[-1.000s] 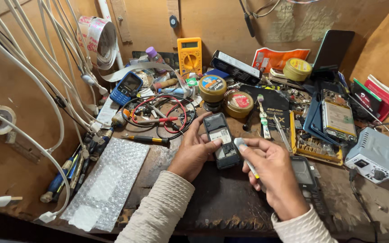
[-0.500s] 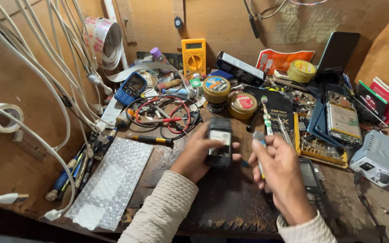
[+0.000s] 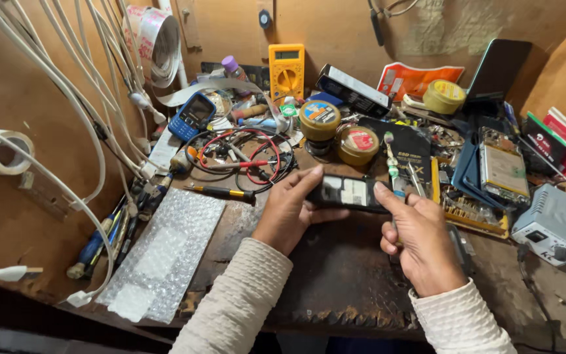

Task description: The person disassembles two feature phones by removing their back covers, batteries, and SIM cards using their hands and a small pry tool, then uses a screwdriver to remove internal screws and detach the front housings and internal components.

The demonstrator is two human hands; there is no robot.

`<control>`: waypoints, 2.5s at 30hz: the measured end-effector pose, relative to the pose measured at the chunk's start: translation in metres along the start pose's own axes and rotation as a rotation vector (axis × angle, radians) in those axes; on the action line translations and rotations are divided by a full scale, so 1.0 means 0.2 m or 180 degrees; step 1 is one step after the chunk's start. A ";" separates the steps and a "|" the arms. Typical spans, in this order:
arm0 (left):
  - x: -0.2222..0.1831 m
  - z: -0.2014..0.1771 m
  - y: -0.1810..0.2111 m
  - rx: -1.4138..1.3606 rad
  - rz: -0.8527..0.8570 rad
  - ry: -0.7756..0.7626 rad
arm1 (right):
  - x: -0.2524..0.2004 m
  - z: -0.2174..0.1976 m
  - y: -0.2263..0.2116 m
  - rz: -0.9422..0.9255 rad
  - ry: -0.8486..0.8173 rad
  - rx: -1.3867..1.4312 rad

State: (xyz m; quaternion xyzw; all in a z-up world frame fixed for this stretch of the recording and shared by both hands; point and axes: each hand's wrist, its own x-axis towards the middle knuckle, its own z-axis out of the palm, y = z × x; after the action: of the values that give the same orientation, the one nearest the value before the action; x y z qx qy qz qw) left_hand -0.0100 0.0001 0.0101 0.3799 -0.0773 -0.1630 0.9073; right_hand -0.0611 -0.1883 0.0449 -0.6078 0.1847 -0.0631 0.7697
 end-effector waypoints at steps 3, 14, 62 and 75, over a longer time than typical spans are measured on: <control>0.02 -0.02 -0.03 0.0135 0.0000 0.0067 | -0.03 0.00 0.03 0.0009 -0.0126 -0.0403; 0.02 0.00 -0.03 -0.0160 0.0424 0.0442 | -0.13 0.09 0.06 -0.0205 -0.0213 -0.1655; 0.24 -0.03 -0.16 -0.0579 0.0666 0.1260 | 0.01 0.13 -0.04 -0.2407 -0.0192 -0.2916; 0.18 0.00 -0.11 -0.0640 0.0449 0.1081 | 0.08 0.05 -0.12 0.0452 -0.0943 -0.1306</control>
State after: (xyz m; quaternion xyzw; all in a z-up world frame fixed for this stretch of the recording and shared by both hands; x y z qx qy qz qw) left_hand 0.0187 -0.0276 -0.0044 0.3031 0.0669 -0.0397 0.9498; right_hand -0.0400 -0.1894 0.0659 -0.7394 0.1211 0.1194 0.6515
